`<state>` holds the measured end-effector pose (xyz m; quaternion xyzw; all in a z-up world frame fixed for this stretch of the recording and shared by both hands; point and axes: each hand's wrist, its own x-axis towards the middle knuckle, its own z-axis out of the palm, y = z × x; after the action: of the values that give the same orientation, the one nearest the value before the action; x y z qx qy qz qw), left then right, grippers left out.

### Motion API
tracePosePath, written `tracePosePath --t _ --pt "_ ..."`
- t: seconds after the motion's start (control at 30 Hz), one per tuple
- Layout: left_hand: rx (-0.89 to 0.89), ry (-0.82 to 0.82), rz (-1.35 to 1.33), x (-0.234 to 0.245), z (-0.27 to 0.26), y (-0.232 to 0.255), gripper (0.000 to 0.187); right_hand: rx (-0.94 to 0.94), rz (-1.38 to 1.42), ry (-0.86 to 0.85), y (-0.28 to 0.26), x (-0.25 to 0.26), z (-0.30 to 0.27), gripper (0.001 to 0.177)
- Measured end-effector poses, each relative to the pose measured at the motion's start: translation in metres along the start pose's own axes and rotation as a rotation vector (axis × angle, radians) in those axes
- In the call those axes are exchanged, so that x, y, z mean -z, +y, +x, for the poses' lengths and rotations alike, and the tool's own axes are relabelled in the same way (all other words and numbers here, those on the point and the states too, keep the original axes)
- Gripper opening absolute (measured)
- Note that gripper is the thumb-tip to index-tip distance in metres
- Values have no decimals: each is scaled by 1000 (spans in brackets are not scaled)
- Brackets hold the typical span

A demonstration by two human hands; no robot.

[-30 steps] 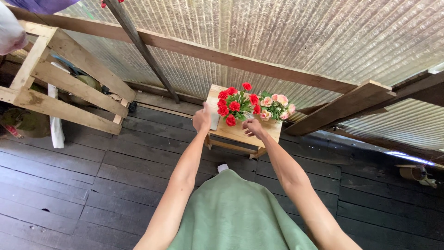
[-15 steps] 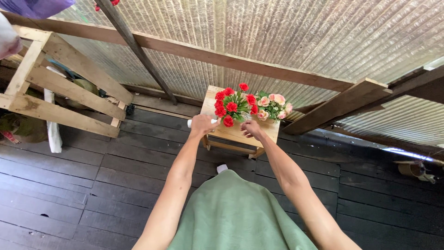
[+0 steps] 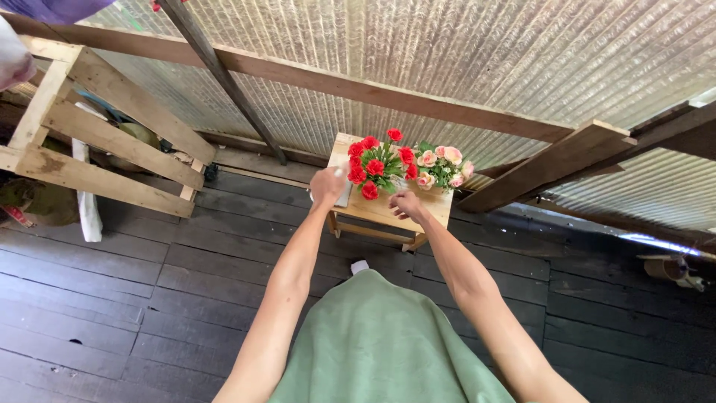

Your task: The person is spraying water on two vases of flowers on a small wooden table.

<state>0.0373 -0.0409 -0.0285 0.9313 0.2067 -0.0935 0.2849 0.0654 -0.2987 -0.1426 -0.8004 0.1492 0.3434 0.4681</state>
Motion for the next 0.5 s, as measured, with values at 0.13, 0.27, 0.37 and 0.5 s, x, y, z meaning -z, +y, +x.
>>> tracePosePath --t 0.13,0.27,0.37,0.5 --pt "-393 -280 410 22 -23 14 71 7 3 5 -3 -1 0 23" --pt "-516 -282 533 22 -31 16 78 29 -57 -53 -1 6 -13 29" --pt "-308 -186 297 12 -24 19 76 12 -101 -88 -4 11 -21 29" --pt "138 80 -37 -19 16 22 51 18 -115 -56 0 17 -11 27"
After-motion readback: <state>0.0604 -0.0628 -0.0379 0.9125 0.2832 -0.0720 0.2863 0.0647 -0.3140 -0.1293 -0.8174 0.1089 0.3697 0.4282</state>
